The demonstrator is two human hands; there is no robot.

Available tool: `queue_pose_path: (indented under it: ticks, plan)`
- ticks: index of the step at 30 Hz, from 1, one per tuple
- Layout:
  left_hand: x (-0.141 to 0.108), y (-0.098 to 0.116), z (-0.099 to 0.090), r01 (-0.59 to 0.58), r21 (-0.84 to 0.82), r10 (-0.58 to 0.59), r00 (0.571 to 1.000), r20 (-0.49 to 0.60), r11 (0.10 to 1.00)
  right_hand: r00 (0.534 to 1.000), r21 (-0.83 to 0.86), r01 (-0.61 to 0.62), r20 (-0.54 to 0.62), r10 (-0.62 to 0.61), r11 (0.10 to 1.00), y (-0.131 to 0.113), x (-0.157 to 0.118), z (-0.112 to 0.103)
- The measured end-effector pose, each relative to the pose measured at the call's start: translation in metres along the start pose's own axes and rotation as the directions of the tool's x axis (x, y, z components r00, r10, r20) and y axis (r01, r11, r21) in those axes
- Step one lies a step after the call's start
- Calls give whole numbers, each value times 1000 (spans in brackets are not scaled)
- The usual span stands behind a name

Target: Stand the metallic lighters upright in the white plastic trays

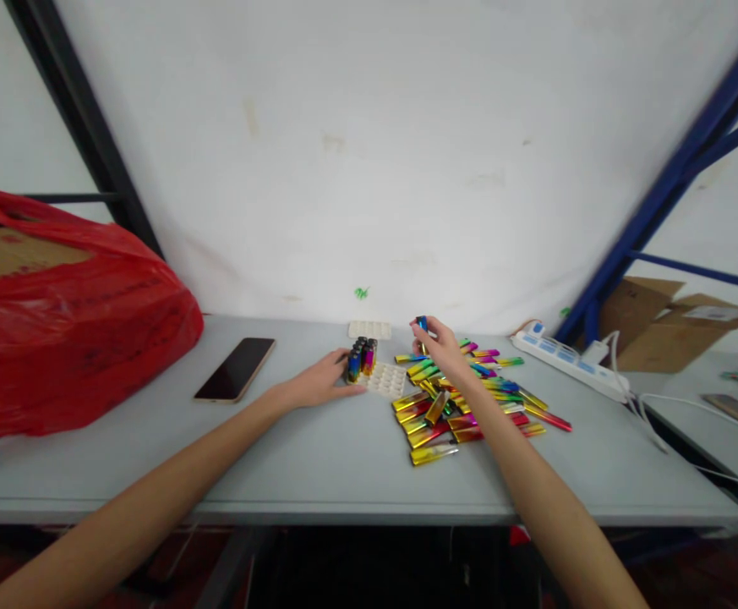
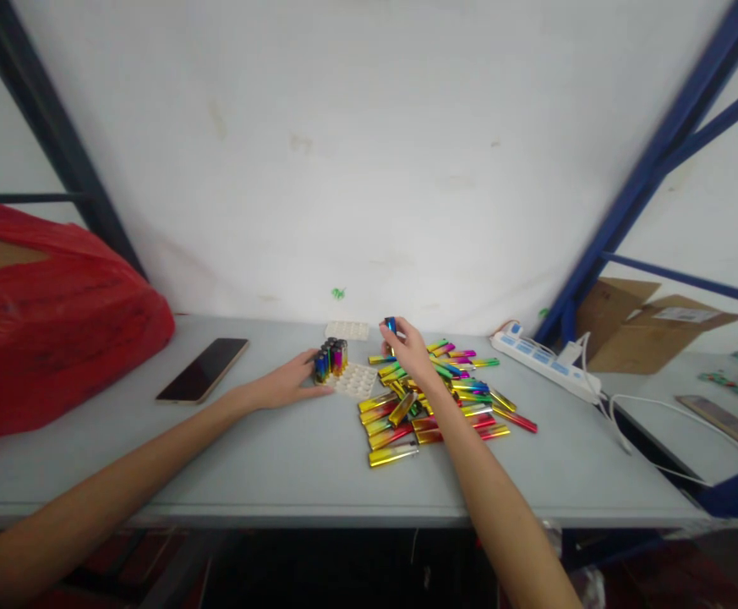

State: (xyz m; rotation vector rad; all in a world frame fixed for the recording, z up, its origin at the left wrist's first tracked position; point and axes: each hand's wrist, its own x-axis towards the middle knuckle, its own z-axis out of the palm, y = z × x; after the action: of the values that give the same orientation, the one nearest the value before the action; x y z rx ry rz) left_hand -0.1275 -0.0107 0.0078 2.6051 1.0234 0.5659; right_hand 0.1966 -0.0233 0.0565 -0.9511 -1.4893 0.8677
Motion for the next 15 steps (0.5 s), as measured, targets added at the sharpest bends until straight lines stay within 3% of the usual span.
queue_pose_path:
  ticks: [5,11,15]
  plan:
    - [-1,-3,0,-19,4,19,1000,0,1000,994,-20,-101,41,101,995,-5,-11,26]
    - [0,-5,1,-41,-5,41,999,-11,999,995,-339,93,51,-80,936,-15,-20,38]
    - [0,-6,2,-45,-13,45,999,-18,999,993,-455,106,10,-114,884,-17,-22,41]
